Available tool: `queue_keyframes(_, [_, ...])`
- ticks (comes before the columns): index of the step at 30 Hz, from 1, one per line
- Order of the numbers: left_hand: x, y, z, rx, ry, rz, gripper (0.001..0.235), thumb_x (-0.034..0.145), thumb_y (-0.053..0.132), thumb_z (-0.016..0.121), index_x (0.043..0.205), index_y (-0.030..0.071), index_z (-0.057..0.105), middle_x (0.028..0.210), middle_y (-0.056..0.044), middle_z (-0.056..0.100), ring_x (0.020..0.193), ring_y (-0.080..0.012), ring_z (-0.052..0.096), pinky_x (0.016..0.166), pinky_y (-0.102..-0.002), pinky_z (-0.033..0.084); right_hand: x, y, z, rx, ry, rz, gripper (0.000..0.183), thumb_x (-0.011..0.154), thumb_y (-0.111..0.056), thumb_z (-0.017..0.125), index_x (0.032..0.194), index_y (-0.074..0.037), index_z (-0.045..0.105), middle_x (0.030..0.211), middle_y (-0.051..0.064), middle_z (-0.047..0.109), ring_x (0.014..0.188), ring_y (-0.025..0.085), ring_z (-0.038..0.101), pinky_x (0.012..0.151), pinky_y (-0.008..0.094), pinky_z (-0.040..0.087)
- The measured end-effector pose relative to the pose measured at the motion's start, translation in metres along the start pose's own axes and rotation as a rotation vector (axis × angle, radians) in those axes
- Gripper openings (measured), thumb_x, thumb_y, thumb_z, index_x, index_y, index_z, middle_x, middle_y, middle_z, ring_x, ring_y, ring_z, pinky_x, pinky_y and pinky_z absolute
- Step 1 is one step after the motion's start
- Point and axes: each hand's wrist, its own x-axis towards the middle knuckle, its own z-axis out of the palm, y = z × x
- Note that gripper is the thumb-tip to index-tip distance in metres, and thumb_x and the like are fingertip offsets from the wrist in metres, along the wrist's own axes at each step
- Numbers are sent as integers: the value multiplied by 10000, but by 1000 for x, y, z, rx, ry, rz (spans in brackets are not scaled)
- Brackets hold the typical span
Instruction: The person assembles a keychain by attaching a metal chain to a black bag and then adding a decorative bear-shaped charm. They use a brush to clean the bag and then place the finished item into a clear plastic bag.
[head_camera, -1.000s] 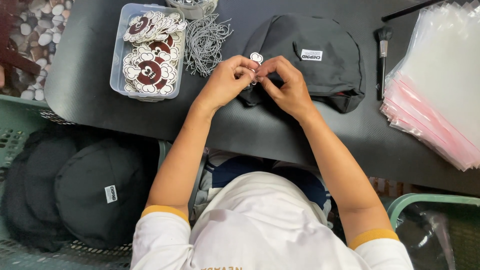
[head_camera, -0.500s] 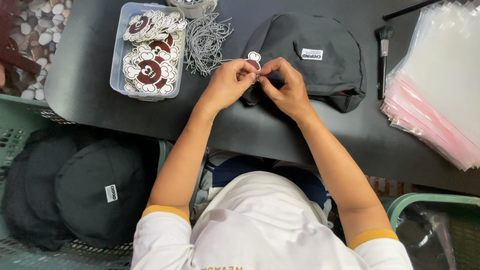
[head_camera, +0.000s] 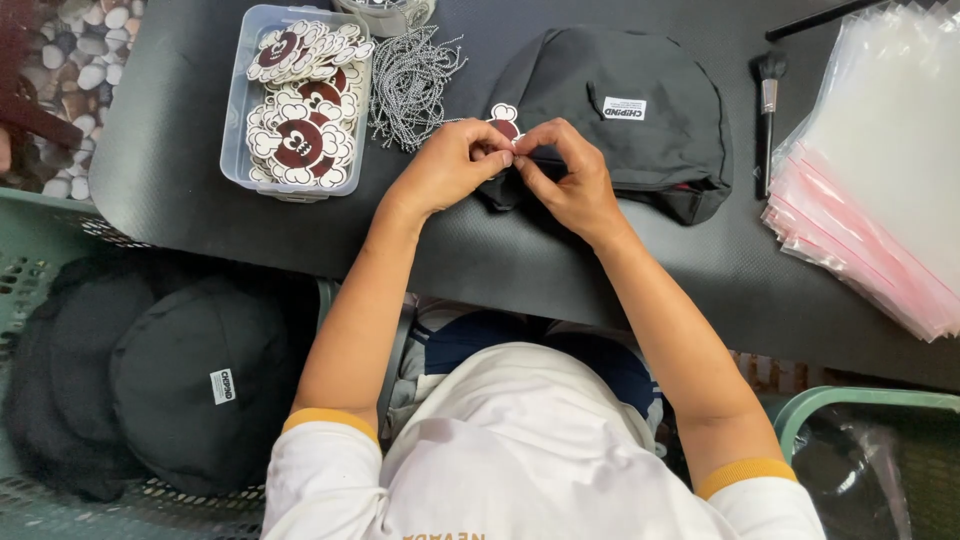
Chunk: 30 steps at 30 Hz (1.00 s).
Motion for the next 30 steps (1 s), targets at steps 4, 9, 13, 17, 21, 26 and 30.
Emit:
queue_keyframes(4, [-4,6,-7,-15,-53,7,180,887,174,744,1043,88,771,868,-50,712,776,-135,661,692,-303,542,0,1,2,12,-1,2,181,930,63,772,1084,-20,724,933,96,703,918,261,720,881,381,546])
queue_keyframes(9, [-3,11,-11,9,-79,58,179,884,174,749,1037,81,762,875,-79,712,786,-165,674,697,-326,549,0,1,2,28,-5,-15,219,928,79,768,1127,3,716,927,102,699,917,259,723,882,387,551])
queue_keyframes(13, [-2,14,-15,46,-111,86,133,883,186,755,994,113,752,879,-54,702,792,-171,690,708,-327,551,0,0,1,30,-10,-34,241,930,87,763,1151,5,717,934,101,694,920,258,719,882,391,551])
queue_keyframes(17, [0,17,-19,55,-145,106,123,889,191,754,989,119,747,881,-37,701,804,-158,695,719,-320,554,1,-3,0,34,-28,-50,243,934,85,765,1161,10,721,934,105,682,922,267,715,876,405,550])
queue_keyframes(21, [0,21,-21,56,-162,106,124,893,191,750,992,116,750,882,-39,703,799,-167,694,722,-335,552,4,-7,1,19,-34,-68,225,936,73,772,1146,8,723,938,114,661,919,281,698,878,413,545])
queue_keyframes(26, [1,26,-23,62,-223,99,114,909,193,718,1014,154,737,841,-9,696,779,-159,662,723,-338,536,4,-6,-1,27,-64,-73,197,953,73,753,1132,-5,728,943,97,625,921,262,672,885,422,538])
queue_keyframes(30, [3,23,-22,94,-218,110,85,911,198,708,992,172,713,824,4,691,767,-163,667,711,-335,533,2,2,-1,31,-57,-58,147,956,53,757,1084,-20,749,941,102,633,916,264,674,876,412,534])
